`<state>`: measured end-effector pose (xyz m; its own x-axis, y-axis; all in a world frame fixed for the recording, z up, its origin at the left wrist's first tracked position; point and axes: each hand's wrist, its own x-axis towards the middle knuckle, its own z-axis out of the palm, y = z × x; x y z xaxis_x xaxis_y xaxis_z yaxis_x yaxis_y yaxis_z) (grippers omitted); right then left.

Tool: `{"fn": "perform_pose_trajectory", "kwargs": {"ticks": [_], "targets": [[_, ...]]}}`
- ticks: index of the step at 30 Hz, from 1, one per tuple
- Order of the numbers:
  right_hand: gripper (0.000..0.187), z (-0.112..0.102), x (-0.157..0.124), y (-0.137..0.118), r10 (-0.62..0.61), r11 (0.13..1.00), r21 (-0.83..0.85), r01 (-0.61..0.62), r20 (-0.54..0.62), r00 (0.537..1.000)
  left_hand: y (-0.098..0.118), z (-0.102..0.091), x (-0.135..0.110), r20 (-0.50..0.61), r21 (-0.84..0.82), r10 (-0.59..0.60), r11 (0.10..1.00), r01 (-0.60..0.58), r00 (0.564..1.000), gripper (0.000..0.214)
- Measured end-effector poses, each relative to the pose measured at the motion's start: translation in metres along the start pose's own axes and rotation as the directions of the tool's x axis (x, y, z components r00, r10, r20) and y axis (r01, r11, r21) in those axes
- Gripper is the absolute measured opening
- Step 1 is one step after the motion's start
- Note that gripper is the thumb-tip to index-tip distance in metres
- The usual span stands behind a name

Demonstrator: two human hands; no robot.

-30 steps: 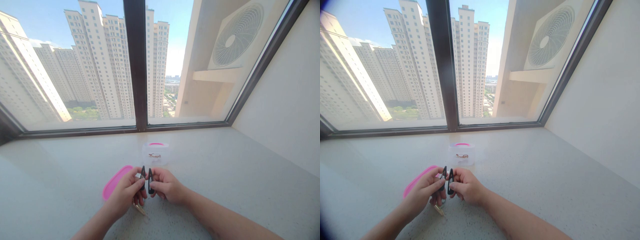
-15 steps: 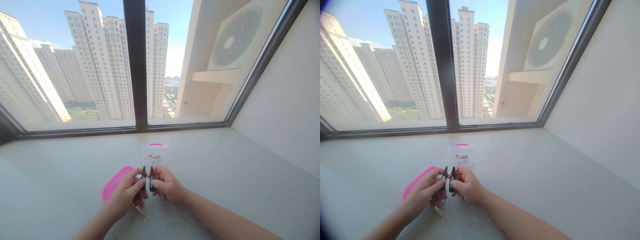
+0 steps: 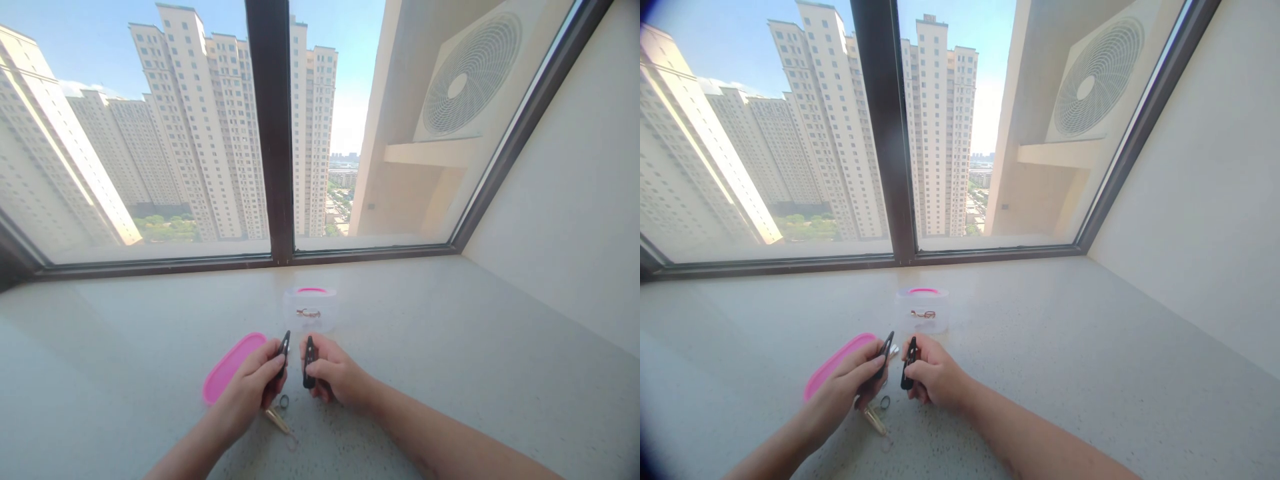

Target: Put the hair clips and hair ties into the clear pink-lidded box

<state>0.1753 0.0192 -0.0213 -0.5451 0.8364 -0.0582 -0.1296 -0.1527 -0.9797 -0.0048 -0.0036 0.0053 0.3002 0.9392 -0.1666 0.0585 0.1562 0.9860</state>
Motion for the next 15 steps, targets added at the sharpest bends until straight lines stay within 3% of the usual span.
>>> {"fn": "perform_pose_trajectory", "kwargs": {"ticks": [5,10,15], "targets": [[0.029,0.0,-0.002,-0.005,-0.019,1.0,-0.012,0.019,0.031,0.999,0.0,0.0,0.002,-0.024,-0.029,0.01,1.0,-0.01,1.0,0.043],[0.023,0.0,-0.002,-0.002,-0.057,0.998,0.011,0.057,0.058,0.997,-0.008,-0.003,0.006,0.046,0.107,0.023,0.994,-0.027,0.999,0.042],[0.039,0.0,0.001,0.007,-0.107,0.992,0.076,0.1,0.083,0.991,-0.009,-0.003,0.008,0.016,0.176,0.037,0.984,-0.039,0.999,0.043]]}}
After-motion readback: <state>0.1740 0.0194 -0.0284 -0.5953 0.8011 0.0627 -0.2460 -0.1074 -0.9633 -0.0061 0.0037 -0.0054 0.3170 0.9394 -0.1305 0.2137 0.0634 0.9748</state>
